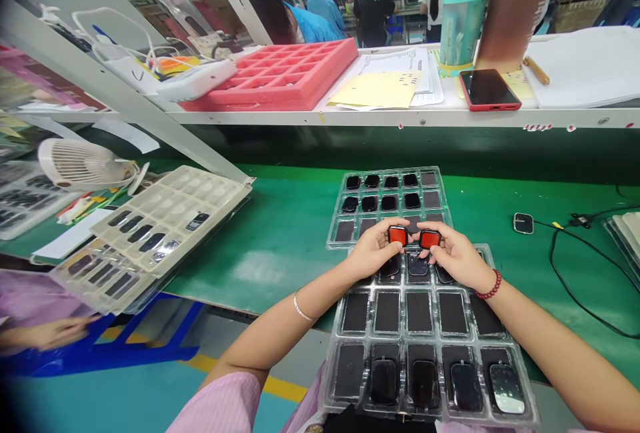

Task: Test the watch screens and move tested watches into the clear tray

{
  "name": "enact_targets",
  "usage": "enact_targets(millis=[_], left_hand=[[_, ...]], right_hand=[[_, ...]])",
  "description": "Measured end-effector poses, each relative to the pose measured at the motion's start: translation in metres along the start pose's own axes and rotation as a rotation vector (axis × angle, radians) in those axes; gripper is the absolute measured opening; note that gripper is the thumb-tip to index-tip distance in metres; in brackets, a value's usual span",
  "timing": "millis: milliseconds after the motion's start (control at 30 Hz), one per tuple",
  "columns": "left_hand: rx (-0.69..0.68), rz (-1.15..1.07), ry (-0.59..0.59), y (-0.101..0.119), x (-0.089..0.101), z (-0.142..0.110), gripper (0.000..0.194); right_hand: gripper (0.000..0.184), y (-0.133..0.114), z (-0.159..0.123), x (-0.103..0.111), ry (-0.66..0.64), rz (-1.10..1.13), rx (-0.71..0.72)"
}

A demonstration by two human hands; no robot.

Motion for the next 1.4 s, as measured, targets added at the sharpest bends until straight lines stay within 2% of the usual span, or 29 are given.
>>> enact_targets(millis=[333,600,800,1067,1400], left_hand=[[-0.007,0.060,0.001,0.001,0.000,-0.002,0.044],[-0.037,0.011,-0.002,-0.006,0.002,0.001,0.036],[-0.014,0.013,-0.001,-0.002,0.001,0.000,0.033],[0.033,-0.035,-0.025,0.003,0.000,0.000,0.039],[0.055,-0.036,-0.002,0.002,0.003,0.001,0.042]], right_hand=[[0.041,0.001,0.000,0.001,-0.023,-0.033,0.007],[0.036,0.000,0.000,0.001,-0.006,-0.037,0.020],[0.034,0.002,0.000,0.001,-0.018,-0.008,0.006],[0.032,0.000,0.000,0.004,-0.024,0.021,-0.024],[0.029,-0.002,-0.002,0.004,-0.021,0.031,-0.076]])
Point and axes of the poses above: each hand's wrist, its own z-axis towards the middle knuckle, its own x-axis out of the back of the hand, y = z × x, the point moved 2 cm from there along z, towards the middle knuckle, and after that the axes turned 2 degrees about -x, right-handed, at the moved point
